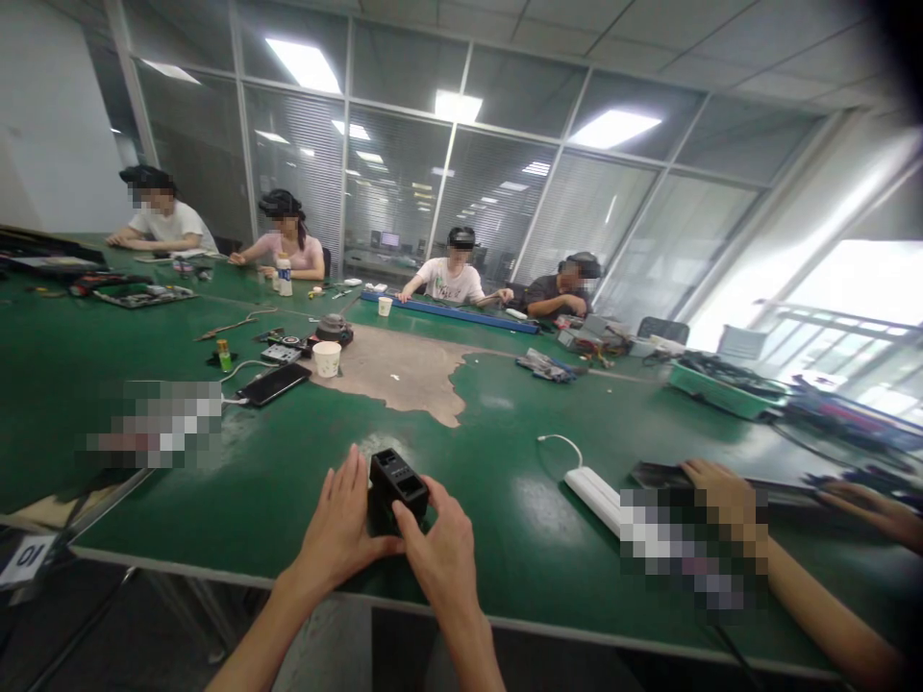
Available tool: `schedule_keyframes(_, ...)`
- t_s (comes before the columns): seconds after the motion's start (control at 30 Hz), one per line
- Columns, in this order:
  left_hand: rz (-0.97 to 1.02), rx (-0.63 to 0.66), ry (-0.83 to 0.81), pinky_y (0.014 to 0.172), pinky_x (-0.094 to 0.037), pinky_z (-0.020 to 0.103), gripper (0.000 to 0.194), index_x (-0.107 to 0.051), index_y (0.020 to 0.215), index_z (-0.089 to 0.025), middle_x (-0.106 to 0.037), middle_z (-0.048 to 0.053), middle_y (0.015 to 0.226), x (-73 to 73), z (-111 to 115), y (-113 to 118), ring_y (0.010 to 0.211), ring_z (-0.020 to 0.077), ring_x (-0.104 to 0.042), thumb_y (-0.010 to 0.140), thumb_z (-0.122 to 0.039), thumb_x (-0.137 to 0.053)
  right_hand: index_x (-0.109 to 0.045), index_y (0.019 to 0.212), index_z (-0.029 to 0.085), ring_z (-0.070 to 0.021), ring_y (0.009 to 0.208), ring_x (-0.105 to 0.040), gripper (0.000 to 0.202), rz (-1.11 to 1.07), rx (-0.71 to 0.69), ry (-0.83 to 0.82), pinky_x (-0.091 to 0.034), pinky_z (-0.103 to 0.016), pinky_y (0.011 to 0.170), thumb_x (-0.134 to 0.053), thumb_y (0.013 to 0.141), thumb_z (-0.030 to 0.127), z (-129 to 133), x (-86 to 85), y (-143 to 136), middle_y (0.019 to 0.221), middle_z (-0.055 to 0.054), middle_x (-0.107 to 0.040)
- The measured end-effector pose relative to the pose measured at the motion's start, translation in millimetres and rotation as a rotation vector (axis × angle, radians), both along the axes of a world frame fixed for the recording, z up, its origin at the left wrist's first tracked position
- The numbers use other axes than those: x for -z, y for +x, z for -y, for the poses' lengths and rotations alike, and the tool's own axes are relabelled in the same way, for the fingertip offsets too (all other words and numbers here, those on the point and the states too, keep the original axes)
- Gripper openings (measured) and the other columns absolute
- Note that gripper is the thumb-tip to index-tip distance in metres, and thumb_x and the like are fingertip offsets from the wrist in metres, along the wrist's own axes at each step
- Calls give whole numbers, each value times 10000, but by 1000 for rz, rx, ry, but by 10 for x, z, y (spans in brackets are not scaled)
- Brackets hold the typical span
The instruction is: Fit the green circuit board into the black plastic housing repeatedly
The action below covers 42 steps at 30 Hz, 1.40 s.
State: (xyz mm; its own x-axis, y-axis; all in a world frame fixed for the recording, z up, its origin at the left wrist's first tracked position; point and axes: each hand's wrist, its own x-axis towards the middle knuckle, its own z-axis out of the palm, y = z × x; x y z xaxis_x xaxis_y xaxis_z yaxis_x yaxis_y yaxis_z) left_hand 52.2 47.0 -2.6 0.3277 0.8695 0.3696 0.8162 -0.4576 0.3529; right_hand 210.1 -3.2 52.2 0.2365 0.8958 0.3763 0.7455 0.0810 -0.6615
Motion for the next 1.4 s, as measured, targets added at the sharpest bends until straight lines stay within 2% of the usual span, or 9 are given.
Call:
schedule_keyframes(0.23, 17, 22, -25, 1144, -136, 585, 1290, 186, 1485, -118, -47, 223, 1580, -97, 44, 18, 1452, 362, -116, 647, -597, -671, -570, 1262, 138, -264, 1133, -570, 490, 87, -17, 16, -432, -400, 986, -593, 813, 334, 50, 78, 0, 1202, -121, -633)
schedule_keyframes(0.43, 7, 41, -27, 1142, -141, 588, 1280, 93, 1503, -108, -74, 243, 1572, -85, 40, -17, 1451, 367, -116, 633, -668, -661, -599, 1221, 172, -268, 1088, -598, 458, 82, -29, -8, -451, -394, 961, -611, 786, 315, 45, 55, 27, 1159, -104, -656)
schedule_keyframes(0.6, 25, 44, -14, 1135, -161, 594, 1220, -60, 1507, -108, -112, 252, 1564, -100, 40, -35, 1442, 382, -148, 626, -724, -638, -607, 1216, 169, -302, 1051, -620, 479, 82, -33, -62, -480, -416, 911, -635, 769, 338, 54, 195, 46, 1120, -126, -672)
schedule_keyframes(0.73, 16, 31, -30, 1140, -152, 593, 1223, -56, 1503, -90, -136, 262, 1557, -122, 47, -31, 1442, 374, -159, 631, -729, -628, -526, 1322, 116, -297, 1154, -574, 630, 43, -16, -15, -445, -424, 986, -643, 779, 414, 50, 258, 32, 1246, -156, -613)
schedule_keyframes(0.83, 0, 18, -33, 1148, -147, 579, 1230, -10, 1501, -66, -128, 266, 1556, -112, 43, -29, 1447, 364, -143, 650, -713, -618, -552, 1295, 119, -292, 1144, -576, 590, 38, -31, -31, -435, -425, 994, -632, 791, 416, 30, 262, 0, 1233, -150, -621)
schedule_keyframes(1.0, -17, 11, -37, 1151, -155, 567, 1259, 52, 1499, -62, -104, 263, 1561, -80, 34, -30, 1450, 362, -126, 643, -672, -643, -598, 1229, 143, -274, 1085, -603, 466, -5, -11, -26, -449, -409, 963, -583, 824, 375, 21, 214, -67, 1172, -128, -650)
schedule_keyframes(1.23, -17, 7, -63, 1155, -133, 570, 1320, 20, 1504, -72, -90, 266, 1561, -48, 12, -21, 1450, 374, -105, 593, -790, -611, -596, 1226, 192, -241, 1104, -596, 478, -159, 63, 154, -439, -366, 963, -587, 827, 456, 11, -112, 7, 1190, -94, -648)
schedule_keyframes(1.3, -21, 7, -73, 1155, -131, 570, 1354, 11, 1505, -70, -83, 266, 1561, -44, 4, -23, 1450, 378, -94, 560, -816, -611, -583, 1242, 194, -243, 1105, -594, 499, -171, 118, 186, -435, -367, 957, -577, 832, 477, -18, -124, 110, 1199, -98, -642)
schedule_keyframes(1.4, -21, 9, -72, 1155, -128, 569, 1351, 6, 1508, -85, -75, 255, 1565, -44, 2, -25, 1450, 375, -90, 554, -816, -610, -578, 1248, 174, -265, 1088, -596, 536, -139, 193, 175, -432, -386, 941, -554, 838, 517, -71, -10, 277, 1181, -125, -645)
